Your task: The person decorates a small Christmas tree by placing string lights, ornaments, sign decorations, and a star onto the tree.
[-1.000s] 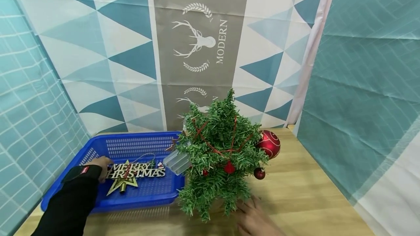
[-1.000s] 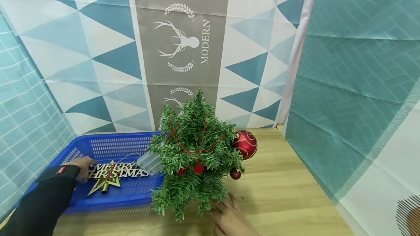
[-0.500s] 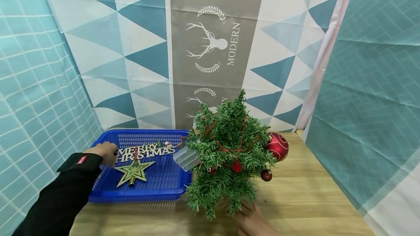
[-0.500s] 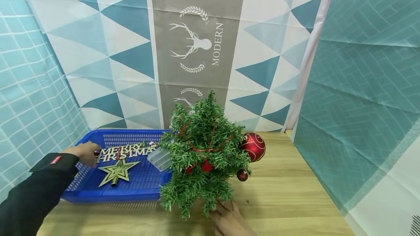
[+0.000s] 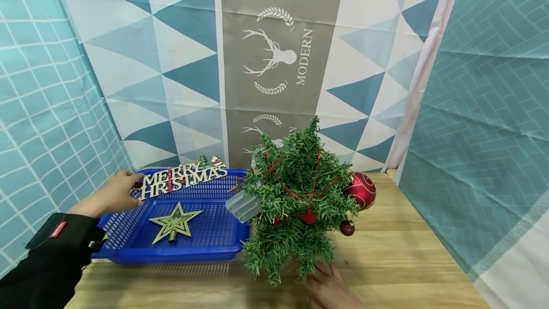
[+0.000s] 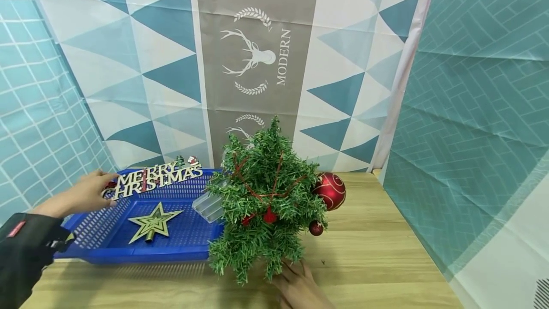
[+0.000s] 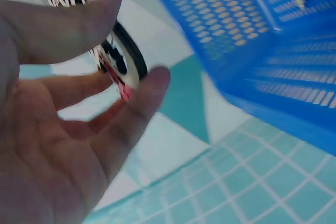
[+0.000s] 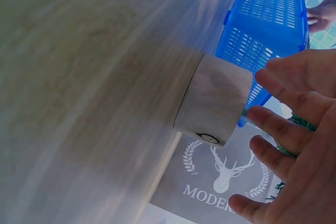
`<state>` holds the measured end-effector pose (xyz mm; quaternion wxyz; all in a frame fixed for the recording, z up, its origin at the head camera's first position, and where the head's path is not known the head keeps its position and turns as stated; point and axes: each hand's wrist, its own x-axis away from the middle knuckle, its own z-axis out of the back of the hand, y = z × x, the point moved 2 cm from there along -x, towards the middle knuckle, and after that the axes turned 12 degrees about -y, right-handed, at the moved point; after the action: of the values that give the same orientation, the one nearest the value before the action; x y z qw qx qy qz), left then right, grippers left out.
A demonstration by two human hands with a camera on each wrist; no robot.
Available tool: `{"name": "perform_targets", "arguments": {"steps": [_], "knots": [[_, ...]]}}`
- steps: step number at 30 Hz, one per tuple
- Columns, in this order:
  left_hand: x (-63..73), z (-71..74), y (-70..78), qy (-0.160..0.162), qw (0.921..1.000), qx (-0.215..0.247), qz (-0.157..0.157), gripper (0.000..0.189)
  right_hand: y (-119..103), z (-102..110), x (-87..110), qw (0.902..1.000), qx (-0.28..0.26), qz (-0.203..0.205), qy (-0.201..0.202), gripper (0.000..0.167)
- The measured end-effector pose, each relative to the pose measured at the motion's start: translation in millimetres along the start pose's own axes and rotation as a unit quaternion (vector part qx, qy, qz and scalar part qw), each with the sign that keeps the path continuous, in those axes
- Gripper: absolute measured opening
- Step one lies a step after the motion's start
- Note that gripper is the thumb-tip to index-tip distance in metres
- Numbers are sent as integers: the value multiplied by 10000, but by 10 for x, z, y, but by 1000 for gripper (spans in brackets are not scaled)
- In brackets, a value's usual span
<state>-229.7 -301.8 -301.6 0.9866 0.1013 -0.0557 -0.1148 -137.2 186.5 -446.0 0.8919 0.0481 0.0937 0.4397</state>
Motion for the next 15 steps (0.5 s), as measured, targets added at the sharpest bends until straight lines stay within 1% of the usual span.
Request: {"name": "perform_targets", "arguments": {"steps": [3,5,10,12,15], "knots": [[94,90,132,306,9994,121,78,71,-3,-10,1,9999,84,28,147,20],[165,166,258,526,9985,134,109,70,-5,-11,-3,9998,64,44,167,22],[377,413,598,1114,9938,2,34,69,5,-1,-23,9995,112,107,264,27],[470,512,723,1297,9916,3,-2,70,10,0,-29,9992,165,131,329,24],[610,617,887,1625,9866,-70,-100,72,20,-7,-30,9988,245,159,394,21]]}}
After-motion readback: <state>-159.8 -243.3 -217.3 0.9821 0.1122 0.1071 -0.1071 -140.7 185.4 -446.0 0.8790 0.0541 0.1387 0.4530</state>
